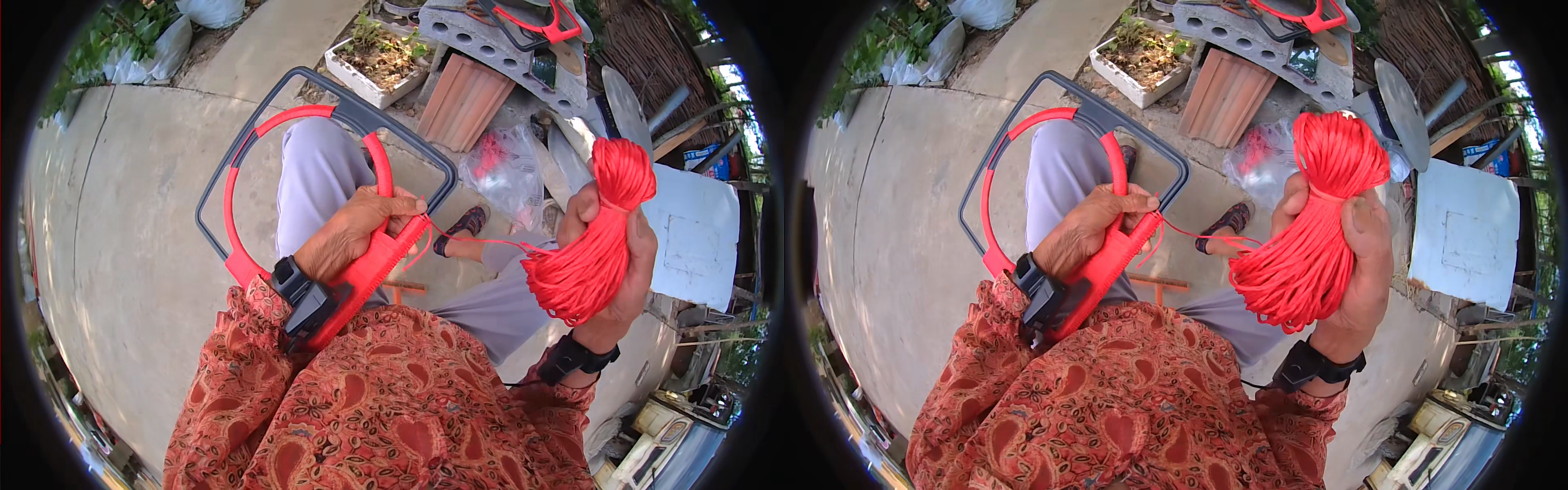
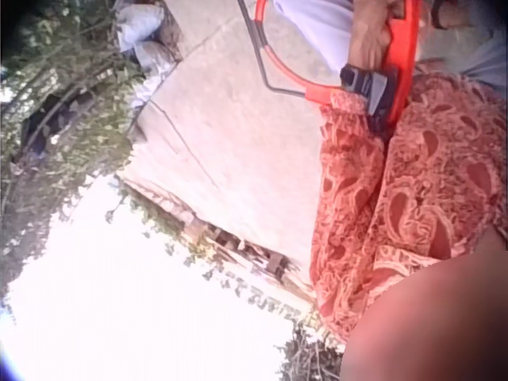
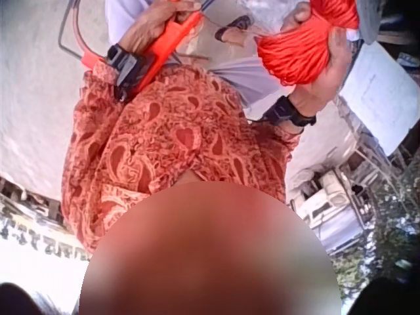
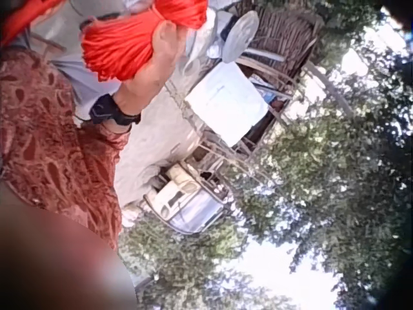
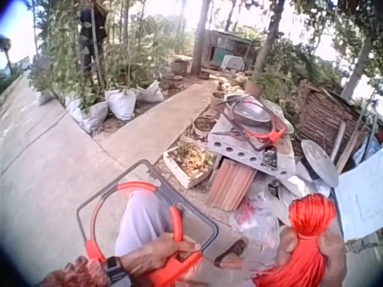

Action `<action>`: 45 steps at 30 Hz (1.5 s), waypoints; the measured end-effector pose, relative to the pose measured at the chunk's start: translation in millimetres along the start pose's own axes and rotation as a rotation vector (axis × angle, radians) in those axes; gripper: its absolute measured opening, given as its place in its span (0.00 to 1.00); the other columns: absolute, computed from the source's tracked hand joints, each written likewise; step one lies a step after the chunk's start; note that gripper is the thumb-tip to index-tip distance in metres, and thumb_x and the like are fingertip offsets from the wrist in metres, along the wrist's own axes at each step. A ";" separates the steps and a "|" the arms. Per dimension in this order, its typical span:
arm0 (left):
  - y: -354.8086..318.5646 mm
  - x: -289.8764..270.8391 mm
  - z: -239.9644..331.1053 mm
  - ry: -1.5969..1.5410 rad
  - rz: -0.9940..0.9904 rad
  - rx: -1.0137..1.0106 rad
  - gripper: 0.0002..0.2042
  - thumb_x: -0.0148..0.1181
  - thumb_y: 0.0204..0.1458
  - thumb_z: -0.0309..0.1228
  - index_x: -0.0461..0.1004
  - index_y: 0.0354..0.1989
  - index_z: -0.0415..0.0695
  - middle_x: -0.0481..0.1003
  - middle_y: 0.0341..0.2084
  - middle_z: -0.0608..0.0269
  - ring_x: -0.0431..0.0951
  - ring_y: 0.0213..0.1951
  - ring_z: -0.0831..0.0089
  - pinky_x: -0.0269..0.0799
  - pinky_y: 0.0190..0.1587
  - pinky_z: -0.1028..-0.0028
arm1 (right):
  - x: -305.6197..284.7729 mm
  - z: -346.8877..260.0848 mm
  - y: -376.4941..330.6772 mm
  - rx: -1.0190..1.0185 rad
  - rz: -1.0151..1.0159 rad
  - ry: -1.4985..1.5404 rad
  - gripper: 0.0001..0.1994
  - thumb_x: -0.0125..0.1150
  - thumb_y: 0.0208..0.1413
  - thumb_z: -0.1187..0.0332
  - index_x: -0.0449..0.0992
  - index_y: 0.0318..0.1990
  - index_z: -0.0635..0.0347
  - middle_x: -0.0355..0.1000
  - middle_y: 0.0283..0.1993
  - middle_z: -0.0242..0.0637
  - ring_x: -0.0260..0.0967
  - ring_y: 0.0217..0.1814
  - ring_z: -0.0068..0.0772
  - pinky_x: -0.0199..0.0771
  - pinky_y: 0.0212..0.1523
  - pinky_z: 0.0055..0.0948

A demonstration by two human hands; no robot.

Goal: Weaving red plastic rope onto a black furniture frame to create a seat or backrest.

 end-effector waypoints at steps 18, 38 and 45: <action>15.5 4.3 -13.1 0.083 -0.088 -0.059 0.07 0.67 0.46 0.24 0.76 0.33 0.37 0.77 0.21 0.64 0.74 0.19 0.77 0.71 0.23 0.80 | 6.7 73.2 80.6 0.166 -0.171 -0.871 0.27 0.66 0.50 0.61 0.70 0.54 0.69 0.76 0.39 0.38 0.71 0.38 0.21 0.72 0.39 0.24; 14.7 20.8 -24.7 0.100 -0.013 -0.022 0.03 0.62 0.46 0.20 0.74 0.28 0.35 0.73 0.17 0.60 0.71 0.16 0.74 0.67 0.16 0.73 | 32.5 121.4 84.4 -0.078 -0.931 -2.412 0.09 0.66 0.38 0.61 0.81 0.28 0.51 0.73 0.35 0.34 0.67 0.45 0.35 0.61 0.44 0.34; 24.4 19.1 -30.4 0.124 0.030 -0.010 0.05 0.64 0.46 0.22 0.75 0.32 0.39 0.74 0.21 0.62 0.73 0.19 0.70 0.75 0.19 0.58 | 26.0 125.5 99.4 0.118 -1.194 -2.237 0.13 0.62 0.47 0.57 0.81 0.34 0.55 0.76 0.35 0.37 0.68 0.47 0.39 0.59 0.47 0.37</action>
Point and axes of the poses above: each hand's wrist, its own y-axis towards the middle knuckle, its own x-axis out of the palm, z = x × y, the point moved 1 cm from there along y, towards the middle knuckle
